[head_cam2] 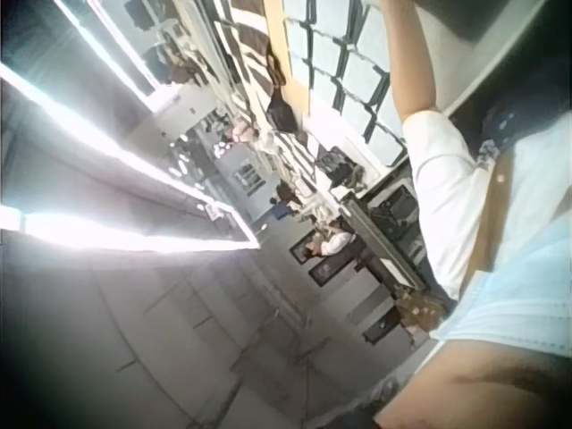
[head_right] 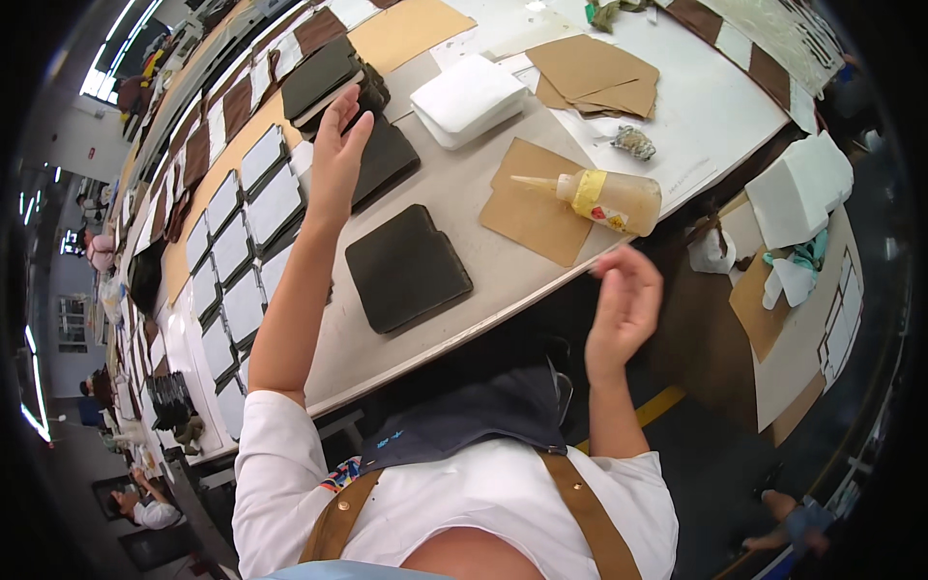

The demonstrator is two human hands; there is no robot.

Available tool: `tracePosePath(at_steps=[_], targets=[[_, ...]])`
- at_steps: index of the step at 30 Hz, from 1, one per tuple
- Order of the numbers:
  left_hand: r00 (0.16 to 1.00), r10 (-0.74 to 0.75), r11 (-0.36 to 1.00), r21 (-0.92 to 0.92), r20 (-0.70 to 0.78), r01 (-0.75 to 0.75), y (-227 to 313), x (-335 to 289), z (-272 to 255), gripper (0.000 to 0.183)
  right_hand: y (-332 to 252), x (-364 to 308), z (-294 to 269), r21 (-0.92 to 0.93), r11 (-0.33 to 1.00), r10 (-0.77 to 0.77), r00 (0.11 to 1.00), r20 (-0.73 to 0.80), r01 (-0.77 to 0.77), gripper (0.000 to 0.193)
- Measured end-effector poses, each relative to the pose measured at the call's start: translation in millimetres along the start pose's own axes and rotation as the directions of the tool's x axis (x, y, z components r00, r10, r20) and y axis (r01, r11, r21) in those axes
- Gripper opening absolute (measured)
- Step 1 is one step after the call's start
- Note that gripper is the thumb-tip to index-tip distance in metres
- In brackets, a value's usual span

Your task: The person applies adhesive from a squeeze bottle onto the edges of a dark rectangular base. They then pick up a white rectangular insert and press it onto the adhesive, smoothing it down with their hands. This process is repeated for multiple units on a workbench.

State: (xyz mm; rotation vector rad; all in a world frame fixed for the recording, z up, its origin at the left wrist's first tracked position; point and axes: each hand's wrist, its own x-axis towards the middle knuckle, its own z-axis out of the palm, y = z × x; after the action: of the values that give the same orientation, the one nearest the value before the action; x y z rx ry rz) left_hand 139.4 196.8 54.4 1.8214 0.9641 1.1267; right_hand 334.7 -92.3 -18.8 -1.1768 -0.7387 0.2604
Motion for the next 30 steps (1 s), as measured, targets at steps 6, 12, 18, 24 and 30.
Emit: tracePosePath(at_steps=[6, 12, 18, 24, 30], targets=[[0.986, -0.034, 0.967, 0.254, 0.166, -0.009, 29, -70, -58, 0.017, 16, 76, -32, -0.642, 0.754, -0.142, 0.989, 0.045, 0.138, 0.051], [0.945, 0.144, 0.787, 0.545, 0.293, -0.289, 21, -138, -70, 0.012, 33, 94, -48, -0.613, 0.784, 0.223, 0.966, 0.131, -0.098, 0.068], [0.849, 0.129, 0.757, 0.502, 0.512, -0.418, 9, -153, -28, 0.071, 50, 95, -56, -0.195, 0.961, 0.204, 0.979, 0.017, -0.197, 0.046], [0.836, 0.092, 0.654, 0.600, 0.540, -0.460, -1, -154, -14, 0.085, 13, 107, -55, 0.508, 0.827, 0.299, 0.954, -0.035, -0.240, 0.059], [0.798, 0.109, 0.638, 0.573, 0.593, -0.514, -1, -157, -12, 0.082, 4, 103, -21, 0.337, 0.916, 0.204, 0.976, 0.076, -0.217, 0.061]])
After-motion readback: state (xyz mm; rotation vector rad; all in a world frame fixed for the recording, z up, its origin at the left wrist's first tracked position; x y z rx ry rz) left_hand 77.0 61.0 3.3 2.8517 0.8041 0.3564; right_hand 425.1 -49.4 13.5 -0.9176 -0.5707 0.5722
